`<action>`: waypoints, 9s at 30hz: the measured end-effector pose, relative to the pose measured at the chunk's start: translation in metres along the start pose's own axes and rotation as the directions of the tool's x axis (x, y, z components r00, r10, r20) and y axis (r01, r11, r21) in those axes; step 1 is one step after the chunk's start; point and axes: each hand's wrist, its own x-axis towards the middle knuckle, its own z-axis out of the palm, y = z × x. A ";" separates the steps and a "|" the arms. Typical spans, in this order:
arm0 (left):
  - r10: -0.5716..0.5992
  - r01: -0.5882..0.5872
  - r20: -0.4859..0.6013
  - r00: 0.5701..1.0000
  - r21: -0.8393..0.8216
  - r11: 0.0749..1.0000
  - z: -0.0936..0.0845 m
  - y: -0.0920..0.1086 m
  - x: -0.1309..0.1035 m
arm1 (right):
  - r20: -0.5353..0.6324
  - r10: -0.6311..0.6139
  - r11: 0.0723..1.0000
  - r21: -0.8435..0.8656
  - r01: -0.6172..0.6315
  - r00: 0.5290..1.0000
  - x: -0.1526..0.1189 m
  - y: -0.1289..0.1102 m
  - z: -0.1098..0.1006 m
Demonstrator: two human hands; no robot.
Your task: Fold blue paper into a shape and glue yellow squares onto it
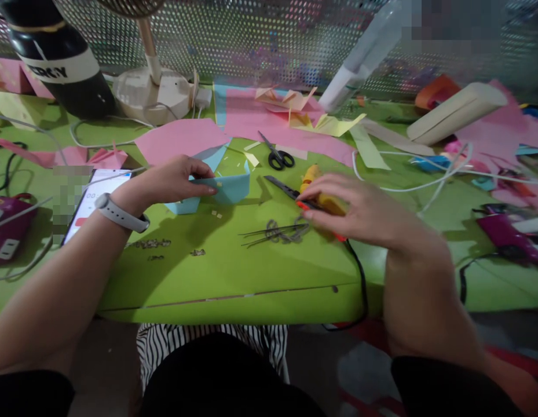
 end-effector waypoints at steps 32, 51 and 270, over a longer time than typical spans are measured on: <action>0.013 -0.012 0.008 1.000 -0.074 0.997 0.000 0.004 -0.004 | 0.252 -0.084 0.929 0.370 -0.016 0.964 0.012 -0.020 0.023; 0.032 -0.032 -0.014 0.999 -0.065 0.997 0.001 0.000 -0.004 | 0.322 -0.102 0.995 0.016 0.103 0.941 0.027 -0.050 0.044; 0.081 -0.066 0.053 0.995 -0.252 0.965 0.005 0.004 -0.005 | 0.070 0.147 0.927 0.340 -0.162 0.987 0.021 -0.035 0.026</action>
